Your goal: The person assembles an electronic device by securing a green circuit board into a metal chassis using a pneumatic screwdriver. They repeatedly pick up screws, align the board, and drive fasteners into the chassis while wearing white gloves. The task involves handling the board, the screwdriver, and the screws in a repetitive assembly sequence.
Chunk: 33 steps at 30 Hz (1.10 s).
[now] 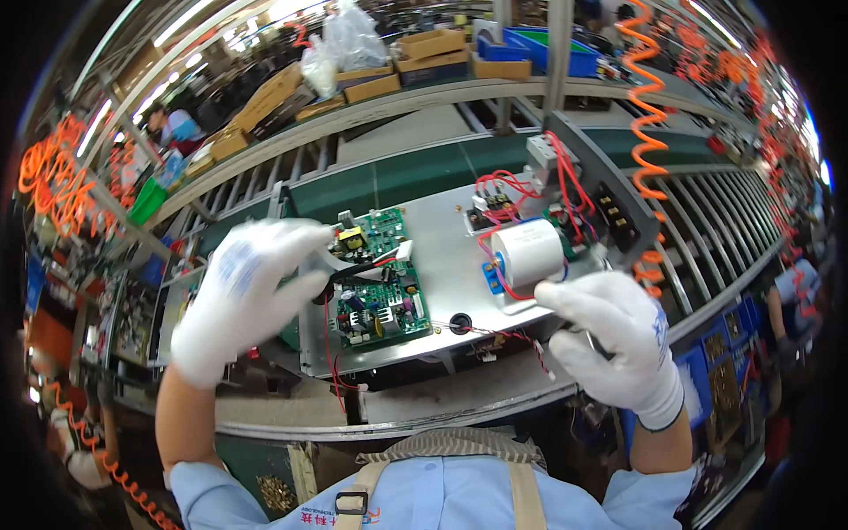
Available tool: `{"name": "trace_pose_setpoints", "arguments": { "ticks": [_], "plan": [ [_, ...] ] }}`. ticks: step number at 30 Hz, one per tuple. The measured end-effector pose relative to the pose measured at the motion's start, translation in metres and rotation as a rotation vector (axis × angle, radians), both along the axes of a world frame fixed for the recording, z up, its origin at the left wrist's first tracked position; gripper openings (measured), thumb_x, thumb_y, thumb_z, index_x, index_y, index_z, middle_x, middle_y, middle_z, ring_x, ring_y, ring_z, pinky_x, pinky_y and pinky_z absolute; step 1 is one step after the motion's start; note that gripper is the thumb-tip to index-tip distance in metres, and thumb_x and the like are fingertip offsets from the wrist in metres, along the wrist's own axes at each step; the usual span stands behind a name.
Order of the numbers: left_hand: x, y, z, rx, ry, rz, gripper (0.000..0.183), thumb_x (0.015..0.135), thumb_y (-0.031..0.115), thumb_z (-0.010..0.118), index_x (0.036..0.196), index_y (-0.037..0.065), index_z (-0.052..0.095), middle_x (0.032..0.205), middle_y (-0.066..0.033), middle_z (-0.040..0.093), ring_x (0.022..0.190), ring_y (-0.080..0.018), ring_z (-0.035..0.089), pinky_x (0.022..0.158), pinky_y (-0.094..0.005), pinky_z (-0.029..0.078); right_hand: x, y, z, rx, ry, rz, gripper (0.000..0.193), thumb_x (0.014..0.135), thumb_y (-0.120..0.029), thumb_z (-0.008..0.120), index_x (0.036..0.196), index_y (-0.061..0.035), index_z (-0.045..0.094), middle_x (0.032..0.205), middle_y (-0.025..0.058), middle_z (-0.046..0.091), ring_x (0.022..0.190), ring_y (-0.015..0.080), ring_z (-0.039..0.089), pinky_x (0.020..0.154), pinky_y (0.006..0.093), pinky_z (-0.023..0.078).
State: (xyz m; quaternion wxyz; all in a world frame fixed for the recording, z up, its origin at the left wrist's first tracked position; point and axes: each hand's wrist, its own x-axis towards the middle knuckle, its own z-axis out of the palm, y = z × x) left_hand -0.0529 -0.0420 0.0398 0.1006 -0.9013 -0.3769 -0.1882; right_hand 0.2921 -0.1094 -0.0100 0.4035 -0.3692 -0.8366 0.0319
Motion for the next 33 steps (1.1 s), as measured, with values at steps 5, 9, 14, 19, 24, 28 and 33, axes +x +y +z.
{"name": "trace_pose_setpoints", "arguments": {
  "ticks": [5,9,14,19,24,28,33],
  "plan": [
    [0.009,0.086,-0.031,-0.488,0.557,0.181,0.057,0.069,0.045,0.070,0.101,-0.001,0.058,0.081,-0.0228,0.066,0.081,-0.0394,0.065,0.080,-0.0450,0.050,0.012,-0.092,-0.058,-0.390,0.120,-0.199,0.038,0.078,-0.010,0.069,0.115,-0.0030,0.065,0.097,0.0127,0.069,0.086,0.0270,0.067,0.077,0.0362,0.051],
    [0.003,0.090,-0.050,-0.343,0.558,0.178,0.061,0.064,0.047,0.073,0.098,-0.001,0.055,0.095,-0.0250,0.064,0.094,-0.0411,0.060,0.082,-0.0459,0.048,0.025,-0.178,-0.176,-1.055,0.543,-0.611,0.035,0.088,-0.022,0.064,0.117,-0.0040,0.064,0.105,0.0152,0.069,0.095,0.0233,0.068,0.080,0.0347,0.052],
    [-0.002,0.100,-0.058,-0.345,0.302,0.138,0.042,0.064,0.024,0.073,0.093,-0.001,0.056,0.083,-0.0212,0.061,0.083,-0.0400,0.058,0.074,-0.0466,0.045,0.053,-0.275,-0.357,-1.427,0.375,-0.694,0.034,0.090,-0.031,0.058,0.112,-0.0065,0.066,0.104,0.0150,0.069,0.085,0.0242,0.066,0.078,0.0326,0.052],
    [-0.006,0.098,-0.038,-0.371,0.068,0.269,0.025,0.069,0.010,0.061,0.089,-0.005,0.059,0.087,-0.0199,0.059,0.085,-0.0346,0.057,0.076,-0.0433,0.044,0.102,-0.257,-0.443,-1.296,0.493,-0.674,0.036,0.082,-0.031,0.063,0.102,-0.0003,0.064,0.101,0.0199,0.066,0.086,0.0318,0.064,0.081,0.0400,0.050],
    [-0.140,0.203,-0.070,0.126,0.331,0.579,0.046,0.077,0.027,0.068,0.110,-0.004,0.056,0.120,-0.0220,0.054,0.114,-0.0381,0.050,0.093,-0.0454,0.040,0.132,-0.171,-0.472,-1.154,1.086,-0.844,0.082,0.075,-0.031,0.070,0.140,0.0081,0.037,0.136,0.0290,0.049,0.127,0.0348,0.049,0.105,0.0356,0.038],
    [-0.049,0.172,-0.066,-0.012,0.476,0.831,0.074,0.077,0.037,0.073,0.134,-0.001,0.046,0.144,-0.0242,0.040,0.131,-0.0392,0.040,0.107,-0.0414,0.036,0.149,-0.111,-0.432,-1.187,1.143,-1.019,0.073,0.068,-0.029,0.074,0.129,0.0046,0.051,0.119,0.0246,0.061,0.112,0.0325,0.058,0.095,0.0377,0.045],
    [-0.037,0.123,-0.037,-0.214,0.238,0.307,0.078,0.069,0.031,0.077,0.135,0.002,0.048,0.141,-0.0226,0.045,0.129,-0.0384,0.043,0.106,-0.0447,0.036,0.135,-0.087,-0.438,-0.938,1.449,-1.000,0.022,0.069,-0.018,0.076,0.085,-0.0061,0.067,0.071,0.0053,0.063,0.061,0.0173,0.057,0.058,0.0322,0.045]
  ]
}}
